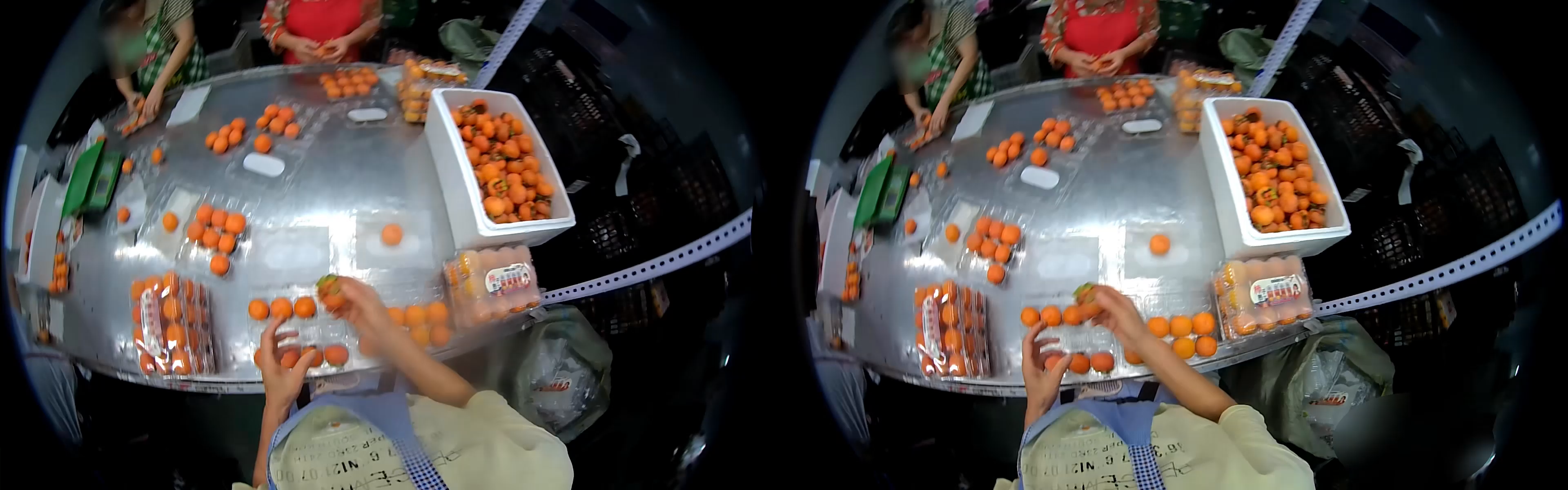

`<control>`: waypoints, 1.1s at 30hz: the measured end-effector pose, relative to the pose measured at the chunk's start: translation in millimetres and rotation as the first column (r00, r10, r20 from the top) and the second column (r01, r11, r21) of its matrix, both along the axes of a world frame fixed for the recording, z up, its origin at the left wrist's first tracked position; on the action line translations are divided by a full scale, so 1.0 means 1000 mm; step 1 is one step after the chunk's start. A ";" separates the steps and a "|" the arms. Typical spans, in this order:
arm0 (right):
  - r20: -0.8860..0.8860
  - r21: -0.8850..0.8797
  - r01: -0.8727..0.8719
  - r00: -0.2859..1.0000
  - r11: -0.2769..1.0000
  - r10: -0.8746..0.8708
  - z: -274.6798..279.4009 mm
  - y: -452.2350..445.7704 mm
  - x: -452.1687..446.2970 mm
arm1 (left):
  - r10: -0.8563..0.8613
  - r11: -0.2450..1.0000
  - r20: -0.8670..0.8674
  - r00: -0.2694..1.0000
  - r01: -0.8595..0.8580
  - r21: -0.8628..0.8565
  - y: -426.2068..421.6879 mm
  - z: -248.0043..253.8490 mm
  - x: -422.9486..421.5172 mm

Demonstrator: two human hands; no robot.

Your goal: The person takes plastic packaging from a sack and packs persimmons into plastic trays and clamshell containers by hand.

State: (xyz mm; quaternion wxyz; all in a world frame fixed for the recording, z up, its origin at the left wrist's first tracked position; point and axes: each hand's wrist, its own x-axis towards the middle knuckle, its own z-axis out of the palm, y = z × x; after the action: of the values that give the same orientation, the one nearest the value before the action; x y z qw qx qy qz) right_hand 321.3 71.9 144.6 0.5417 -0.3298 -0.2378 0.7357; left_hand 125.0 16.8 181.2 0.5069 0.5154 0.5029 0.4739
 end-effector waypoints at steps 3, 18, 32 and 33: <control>0.121 0.059 0.399 0.907 0.915 -0.403 0.022 0.049 0.058 | -0.001 1.000 0.023 1.000 0.001 -0.014 0.001 -0.006 -0.002; 0.715 0.601 0.151 0.337 0.785 -0.613 0.080 0.117 0.143 | 0.240 0.964 0.026 0.970 -0.235 -0.123 -0.011 -0.022 -0.061; 0.930 0.282 -0.749 0.059 0.600 -0.363 -0.038 -0.034 -0.113 | 0.347 0.919 0.210 0.914 -0.288 -0.268 -0.020 -0.041 -0.123; 0.929 0.276 -0.746 0.045 0.606 -0.368 -0.041 -0.034 -0.115 | 0.339 0.924 0.230 0.912 -0.276 -0.264 -0.021 -0.043 -0.127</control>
State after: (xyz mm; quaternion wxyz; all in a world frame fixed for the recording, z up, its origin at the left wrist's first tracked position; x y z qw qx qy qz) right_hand 206.8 38.0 103.8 0.1805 -0.4279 -0.8623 0.2020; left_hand -1.8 -4.2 137.9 0.5447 0.2984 0.5544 0.5540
